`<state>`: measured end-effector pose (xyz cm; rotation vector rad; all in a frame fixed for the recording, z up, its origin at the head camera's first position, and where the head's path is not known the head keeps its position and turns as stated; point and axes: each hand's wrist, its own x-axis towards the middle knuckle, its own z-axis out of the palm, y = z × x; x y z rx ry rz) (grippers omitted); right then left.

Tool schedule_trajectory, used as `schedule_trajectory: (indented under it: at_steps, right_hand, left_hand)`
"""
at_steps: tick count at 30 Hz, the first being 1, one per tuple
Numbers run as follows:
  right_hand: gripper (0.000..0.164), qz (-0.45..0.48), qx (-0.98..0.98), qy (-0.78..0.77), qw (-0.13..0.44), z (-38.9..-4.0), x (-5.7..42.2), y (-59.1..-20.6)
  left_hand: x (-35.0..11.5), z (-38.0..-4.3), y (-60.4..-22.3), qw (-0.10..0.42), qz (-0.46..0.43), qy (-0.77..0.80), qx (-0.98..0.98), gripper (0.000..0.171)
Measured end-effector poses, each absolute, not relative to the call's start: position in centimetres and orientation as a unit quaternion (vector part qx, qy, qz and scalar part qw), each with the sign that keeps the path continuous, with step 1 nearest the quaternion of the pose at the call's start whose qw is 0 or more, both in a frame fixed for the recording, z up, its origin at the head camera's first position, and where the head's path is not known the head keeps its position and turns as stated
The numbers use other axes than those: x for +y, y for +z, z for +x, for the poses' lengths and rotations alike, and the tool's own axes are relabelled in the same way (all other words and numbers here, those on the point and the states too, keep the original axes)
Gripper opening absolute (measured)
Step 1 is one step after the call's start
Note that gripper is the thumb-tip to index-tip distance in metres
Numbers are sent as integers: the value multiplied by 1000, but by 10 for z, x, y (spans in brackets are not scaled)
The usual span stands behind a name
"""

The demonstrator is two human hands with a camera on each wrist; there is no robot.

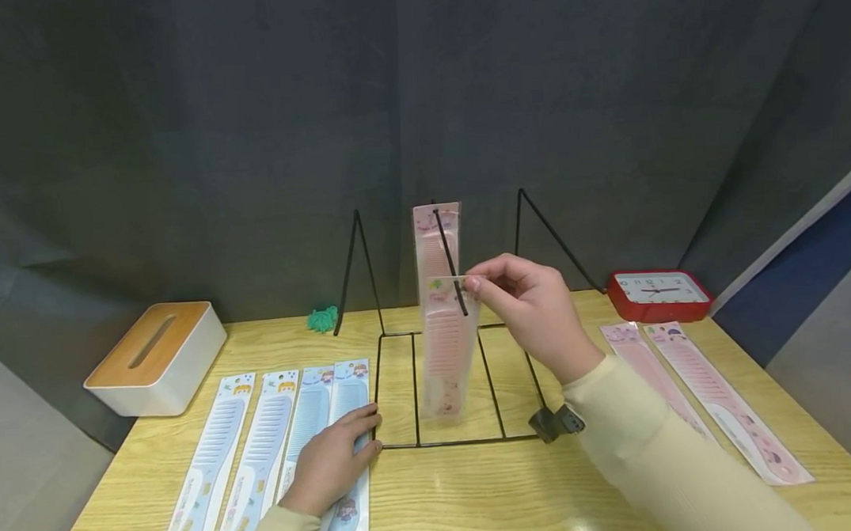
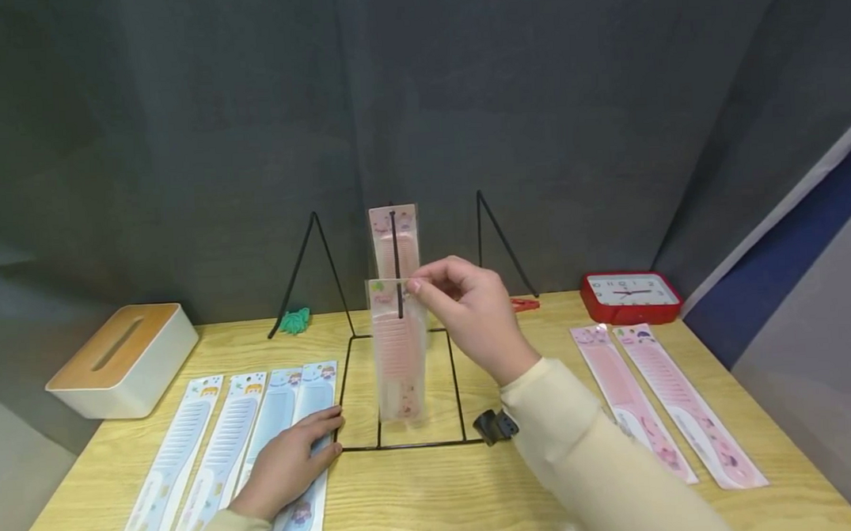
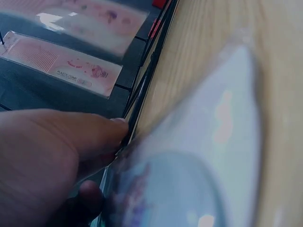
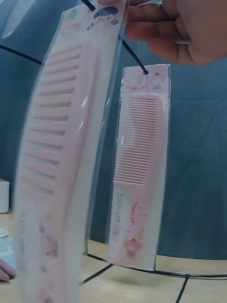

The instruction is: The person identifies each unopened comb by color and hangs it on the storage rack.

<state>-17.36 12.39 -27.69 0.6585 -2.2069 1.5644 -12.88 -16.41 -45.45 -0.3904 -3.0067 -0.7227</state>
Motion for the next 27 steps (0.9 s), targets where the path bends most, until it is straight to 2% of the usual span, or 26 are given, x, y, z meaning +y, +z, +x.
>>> schedule_trajectory:
  at_steps: [27]
  right_hand:
    - [26, 181, -812, 529, 169, -211, 118, -269]
  left_hand:
    - [-165, -130, -455, 7, -127, -237, -963, 43]
